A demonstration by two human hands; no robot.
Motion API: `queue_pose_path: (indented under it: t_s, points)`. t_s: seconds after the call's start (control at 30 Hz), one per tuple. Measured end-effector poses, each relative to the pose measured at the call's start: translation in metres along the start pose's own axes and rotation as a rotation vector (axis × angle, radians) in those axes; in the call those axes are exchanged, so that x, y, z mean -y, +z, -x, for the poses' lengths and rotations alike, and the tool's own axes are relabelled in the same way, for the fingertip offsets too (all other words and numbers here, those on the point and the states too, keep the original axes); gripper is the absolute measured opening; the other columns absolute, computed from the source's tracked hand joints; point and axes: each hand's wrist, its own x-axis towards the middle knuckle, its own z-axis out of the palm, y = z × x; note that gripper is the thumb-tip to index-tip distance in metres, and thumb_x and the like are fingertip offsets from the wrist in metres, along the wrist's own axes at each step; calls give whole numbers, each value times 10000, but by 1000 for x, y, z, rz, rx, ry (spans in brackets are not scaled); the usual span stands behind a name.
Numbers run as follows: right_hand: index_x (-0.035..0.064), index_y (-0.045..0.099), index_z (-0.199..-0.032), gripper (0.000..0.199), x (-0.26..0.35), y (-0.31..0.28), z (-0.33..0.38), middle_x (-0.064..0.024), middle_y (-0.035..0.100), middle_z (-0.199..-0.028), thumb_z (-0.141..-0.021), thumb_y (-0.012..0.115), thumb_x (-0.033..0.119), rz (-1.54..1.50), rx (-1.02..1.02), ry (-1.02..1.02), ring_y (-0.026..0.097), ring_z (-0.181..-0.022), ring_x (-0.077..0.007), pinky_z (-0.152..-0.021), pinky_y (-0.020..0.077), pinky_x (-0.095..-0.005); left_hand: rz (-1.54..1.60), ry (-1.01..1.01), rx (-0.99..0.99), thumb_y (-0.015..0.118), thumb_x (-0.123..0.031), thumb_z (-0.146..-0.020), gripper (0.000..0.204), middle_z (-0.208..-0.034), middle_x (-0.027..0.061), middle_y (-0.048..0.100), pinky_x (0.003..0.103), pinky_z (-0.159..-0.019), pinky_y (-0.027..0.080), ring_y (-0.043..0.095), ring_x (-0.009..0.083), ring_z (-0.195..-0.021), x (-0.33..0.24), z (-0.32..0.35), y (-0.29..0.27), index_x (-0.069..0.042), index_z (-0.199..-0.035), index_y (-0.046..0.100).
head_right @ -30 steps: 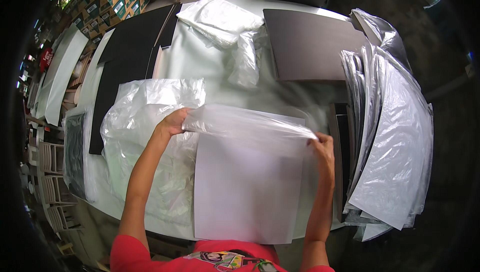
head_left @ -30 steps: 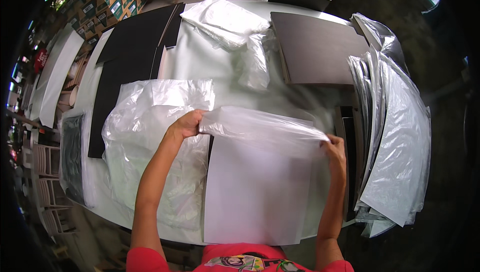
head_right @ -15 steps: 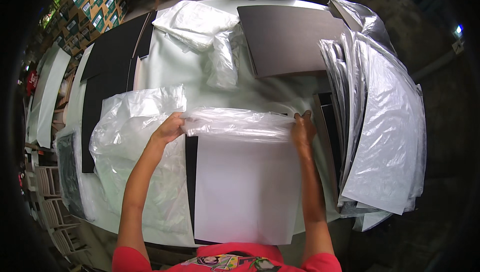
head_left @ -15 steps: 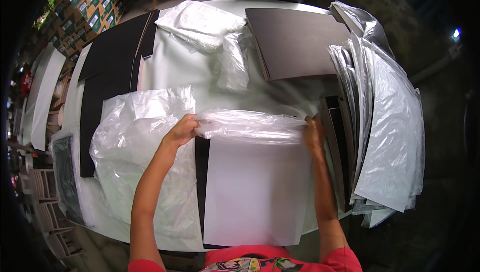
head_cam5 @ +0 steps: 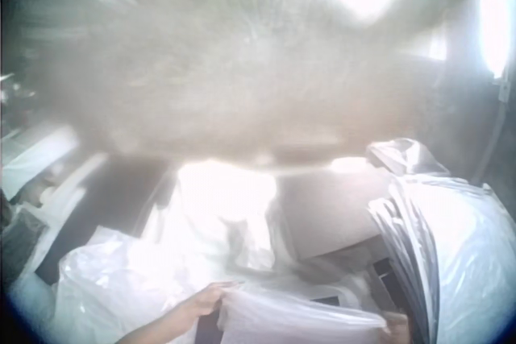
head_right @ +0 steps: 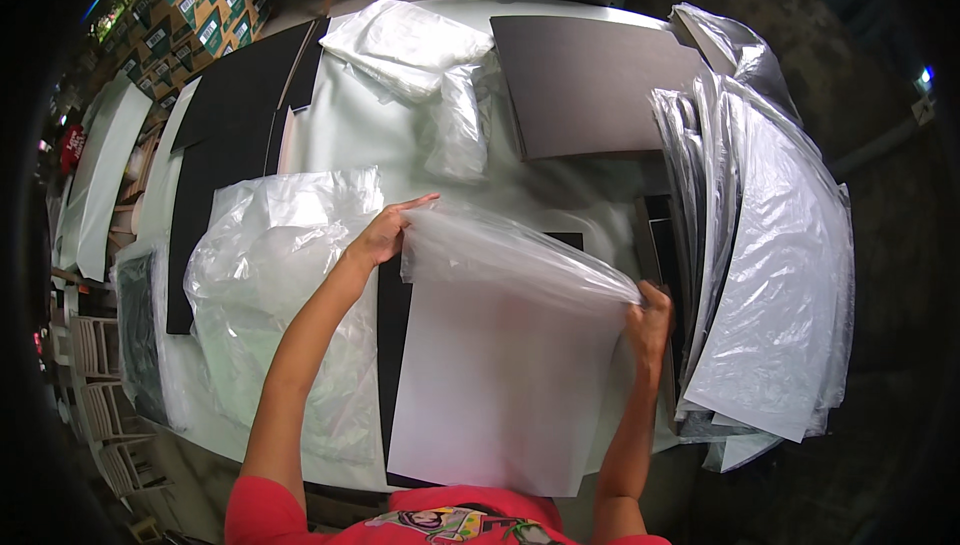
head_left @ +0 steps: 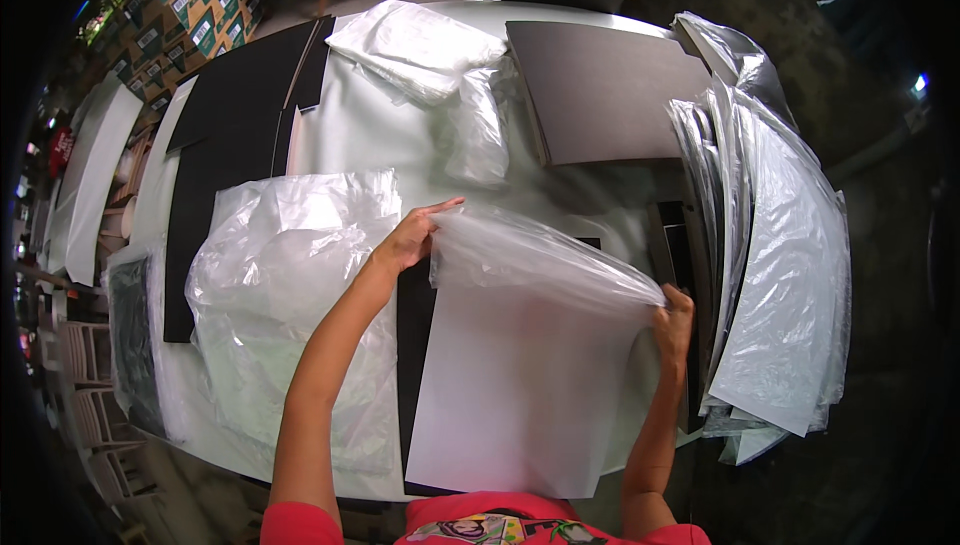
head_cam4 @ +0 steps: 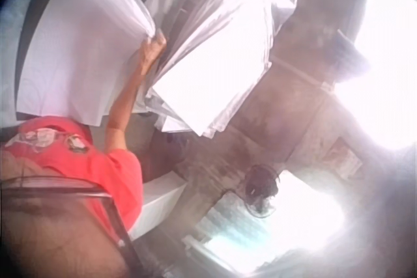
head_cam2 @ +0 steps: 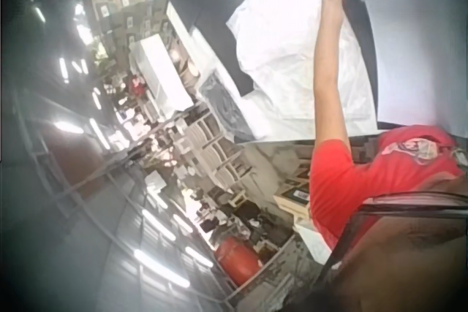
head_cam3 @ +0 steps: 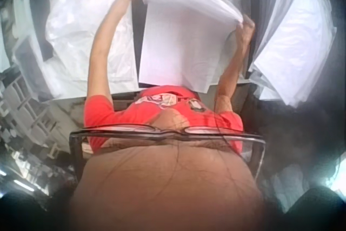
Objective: The person wraps several rectangular black panels in plastic sheets, sliding each panel into a sleeve or folding the plastic around it by hand.
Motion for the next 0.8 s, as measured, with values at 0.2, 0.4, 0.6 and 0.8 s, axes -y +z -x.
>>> queue_pose_path:
  t_s: [0.2, 0.4, 0.6, 0.8]
  points:
    - [-36, 572, -840, 170, -15, -32, 35, -62, 476, -676, -720, 513, 69, -288, 27, -17, 433, -646, -89, -571, 353, -250, 68, 52, 225, 382, 2, -862, 476, -1232, 106, 534, 312, -940, 435, 550, 189, -1067, -20, 6, 33, -33, -1335, 415]
    - [-4, 559, -1131, 512, 41, -21, 72, -190, 555, -1085, -644, 492, -146, 218, -375, -193, 547, -973, -377, -850, 433, -421, -33, 33, 257, 421, -31, -836, 478, -1209, 95, 561, 309, -912, 440, 555, 185, -1067, -16, 23, 24, -11, -1313, 439]
    - [0, 565, -1135, 498, 29, -22, 63, -222, 569, -1032, -679, 446, -161, 245, -439, -88, 562, -917, -379, -817, 442, -418, -128, 22, 283, 408, -88, -856, 455, -1256, 85, 525, 320, -842, 485, 579, 174, -1019, -43, 51, 45, 7, -1298, 450]
    - [-36, 599, -1006, 368, 40, -13, 57, -186, 592, -836, -667, 490, -129, 104, -271, 51, 584, -774, -297, -689, 451, -367, -256, 25, 305, 412, -117, -842, 462, -1376, 114, 411, 313, -889, 465, 530, 184, -1111, -68, 93, 35, 57, -1266, 468]
